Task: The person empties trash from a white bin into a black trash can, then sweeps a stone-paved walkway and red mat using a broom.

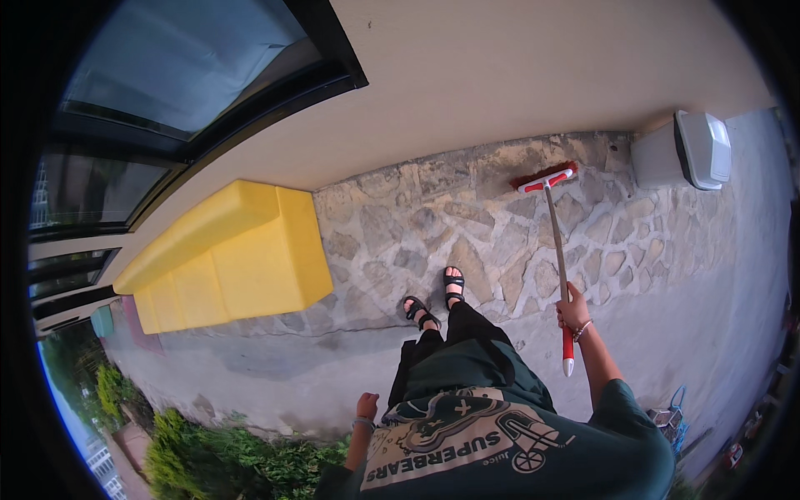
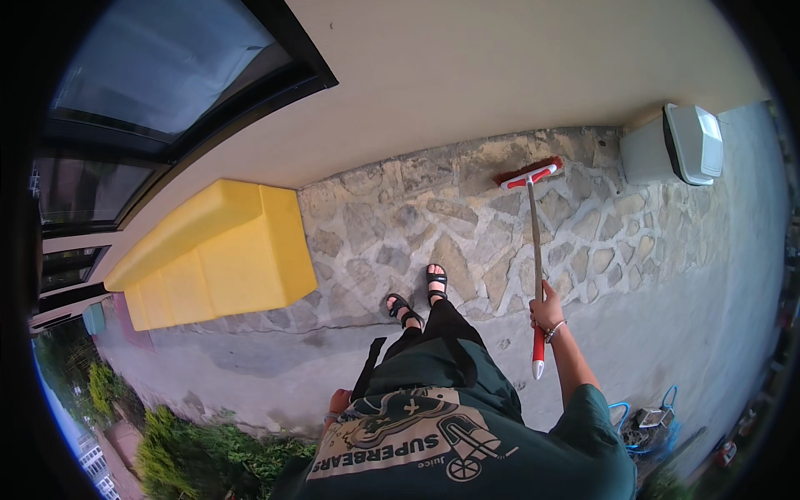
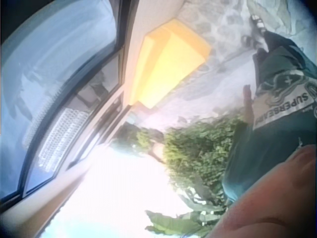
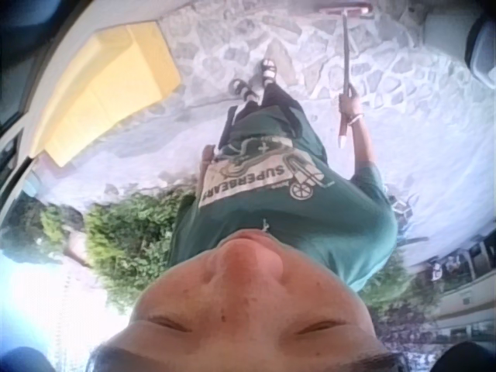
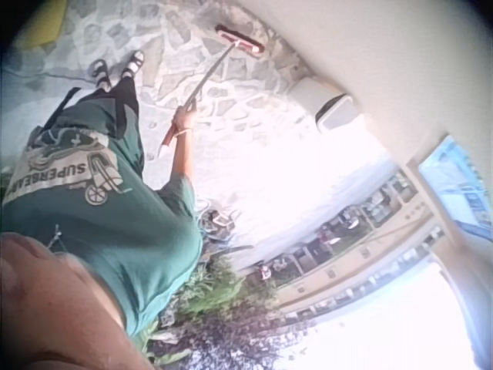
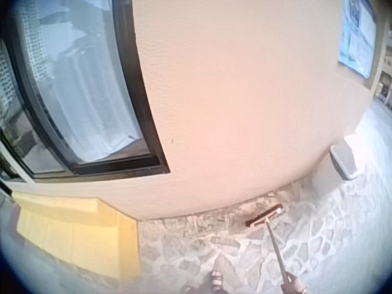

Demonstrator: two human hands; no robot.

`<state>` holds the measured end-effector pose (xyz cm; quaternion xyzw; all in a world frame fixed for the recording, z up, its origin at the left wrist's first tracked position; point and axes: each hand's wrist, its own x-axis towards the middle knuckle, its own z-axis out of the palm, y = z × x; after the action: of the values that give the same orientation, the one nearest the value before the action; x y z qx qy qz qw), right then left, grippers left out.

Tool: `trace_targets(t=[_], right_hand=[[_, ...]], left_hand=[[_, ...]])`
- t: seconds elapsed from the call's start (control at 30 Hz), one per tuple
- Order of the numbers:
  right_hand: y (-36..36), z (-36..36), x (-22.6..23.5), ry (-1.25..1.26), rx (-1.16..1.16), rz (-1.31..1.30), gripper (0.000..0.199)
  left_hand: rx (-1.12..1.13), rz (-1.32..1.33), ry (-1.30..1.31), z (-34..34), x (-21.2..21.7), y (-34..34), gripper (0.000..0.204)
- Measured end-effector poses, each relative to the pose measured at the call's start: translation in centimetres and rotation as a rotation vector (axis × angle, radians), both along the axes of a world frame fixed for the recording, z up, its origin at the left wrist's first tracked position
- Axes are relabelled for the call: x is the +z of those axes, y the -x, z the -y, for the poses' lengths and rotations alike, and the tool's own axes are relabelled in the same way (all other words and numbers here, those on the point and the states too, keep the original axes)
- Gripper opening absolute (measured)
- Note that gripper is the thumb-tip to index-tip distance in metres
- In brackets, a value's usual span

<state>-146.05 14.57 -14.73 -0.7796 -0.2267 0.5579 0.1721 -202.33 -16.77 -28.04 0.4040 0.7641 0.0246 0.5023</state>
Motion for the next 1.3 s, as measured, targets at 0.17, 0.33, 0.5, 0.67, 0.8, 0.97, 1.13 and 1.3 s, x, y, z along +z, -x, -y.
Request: trace_targets(t=[0.17,0.33,0.5,0.67,0.8,0.97,1.13,1.3], right_hand=[[3.9,0.7,5.4,0.040,0.117,-0.216,0.070],[12.9,-3.2,-0.9,0.137,0.130,-0.699,0.069],[24.3,-7.6,-8.4,0.157,0.218,-0.839,0.065],[25.0,-10.5,-11.7,0.134,0.089,-0.855,0.069],[18.5,-11.5,-11.7,0.074,-0.208,-0.844,0.067],[12.8,-9.2,-10.6,-0.109,-0.329,-0.404,0.072],[8.9,-6.6,-6.7,-0.181,-0.319,-0.220,0.075],[9.5,-2.0,1.2,-0.065,-0.057,-0.276,0.076]], left_hand=[[-0.063,-0.024,-0.058,-0.2,-1.3,-0.4,0.029],[-0.005,-0.045,-0.096,-1.9,0.0,-0.2,0.028],[-0.050,-0.040,-0.032,-1.1,3.1,2.4,0.031],[0.024,-0.126,-0.010,1.0,5.3,1.9,0.029],[-0.106,-0.092,0.031,4.2,4.0,2.9,0.029],[-0.022,-0.021,0.031,3.3,1.5,2.5,0.025],[-0.055,-0.031,0.069,2.9,-1.0,3.2,0.022],[-0.018,-0.023,-0.030,1.8,-1.7,2.3,0.022]])
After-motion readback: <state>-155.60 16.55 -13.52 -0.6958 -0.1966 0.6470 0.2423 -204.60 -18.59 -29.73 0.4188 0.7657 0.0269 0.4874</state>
